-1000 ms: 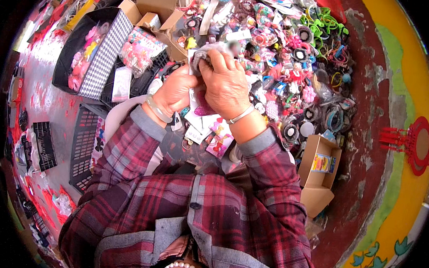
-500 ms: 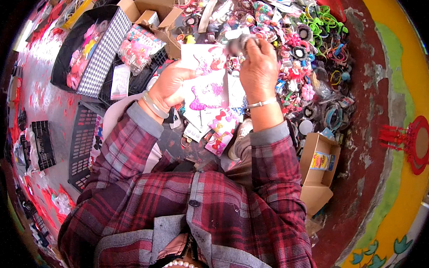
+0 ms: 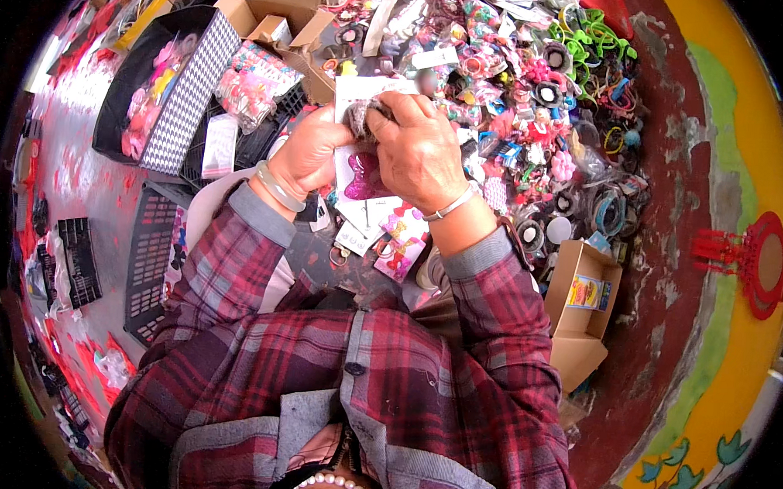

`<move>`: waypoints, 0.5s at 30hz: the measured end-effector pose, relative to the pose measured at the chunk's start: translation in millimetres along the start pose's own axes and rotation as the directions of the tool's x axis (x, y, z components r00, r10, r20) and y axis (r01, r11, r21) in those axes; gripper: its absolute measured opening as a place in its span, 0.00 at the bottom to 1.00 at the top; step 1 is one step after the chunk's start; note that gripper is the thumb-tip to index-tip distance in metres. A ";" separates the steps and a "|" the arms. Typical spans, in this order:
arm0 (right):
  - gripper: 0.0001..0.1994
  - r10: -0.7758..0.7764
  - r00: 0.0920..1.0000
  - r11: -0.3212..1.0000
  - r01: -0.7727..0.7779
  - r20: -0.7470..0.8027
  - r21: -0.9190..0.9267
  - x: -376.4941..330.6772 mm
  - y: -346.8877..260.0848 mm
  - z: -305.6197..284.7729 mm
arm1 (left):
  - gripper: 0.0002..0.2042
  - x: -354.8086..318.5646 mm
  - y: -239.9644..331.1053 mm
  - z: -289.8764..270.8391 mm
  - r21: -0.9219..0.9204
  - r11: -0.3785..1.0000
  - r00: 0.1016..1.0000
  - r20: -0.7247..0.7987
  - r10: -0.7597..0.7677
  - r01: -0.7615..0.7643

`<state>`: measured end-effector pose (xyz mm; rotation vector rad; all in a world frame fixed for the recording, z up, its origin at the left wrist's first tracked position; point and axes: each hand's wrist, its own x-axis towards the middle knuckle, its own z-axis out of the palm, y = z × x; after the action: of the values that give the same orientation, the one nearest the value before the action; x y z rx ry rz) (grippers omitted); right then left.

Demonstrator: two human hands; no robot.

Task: The person sits on the floor surrounded by boxes of hair accessories and uses a cloth to wipe and clean various items, including a black flower hair clip and a pink glittery hair clip. They handle the items one by one, wiping them down before placing them back into the pile.

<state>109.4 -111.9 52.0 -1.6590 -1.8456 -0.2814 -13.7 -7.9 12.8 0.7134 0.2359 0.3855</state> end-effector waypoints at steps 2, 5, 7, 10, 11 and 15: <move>0.14 0.034 0.999 0.996 -0.037 -0.038 -0.084 1.0 0.0 5.3 | 0.18 -1.9 0.0 2.9 -0.012 1.000 0.999 0.049 -0.024 0.024; 0.15 0.144 0.985 0.969 -0.159 -0.091 -0.189 -1.9 5.6 14.3 | 0.18 -1.5 -7.3 2.2 0.089 0.994 0.997 0.033 -0.069 0.066; 0.17 0.220 0.972 0.948 -0.232 -0.081 -0.216 -3.1 6.0 13.1 | 0.18 0.7 -14.3 -2.7 0.097 0.992 0.994 0.056 -0.090 0.085; 0.17 0.252 0.963 0.953 -0.264 -0.097 -0.151 -5.6 8.4 13.1 | 0.18 -1.8 -13.0 -0.4 0.098 0.992 0.995 0.052 -0.088 0.083; 0.17 0.239 0.964 0.963 -0.251 -0.117 -0.099 -6.8 8.9 14.6 | 0.19 -1.7 -11.7 0.4 0.070 0.995 0.997 0.039 -0.071 0.068; 0.19 0.199 0.970 0.980 -0.193 -0.137 0.056 -6.9 -1.5 20.7 | 0.22 -0.8 -4.5 2.5 -0.073 0.997 1.000 -0.015 0.013 -0.014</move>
<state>101.6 -106.5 32.4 -1.7307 -1.5604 -0.2669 -12.4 -12.8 11.6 0.6404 0.2301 0.4104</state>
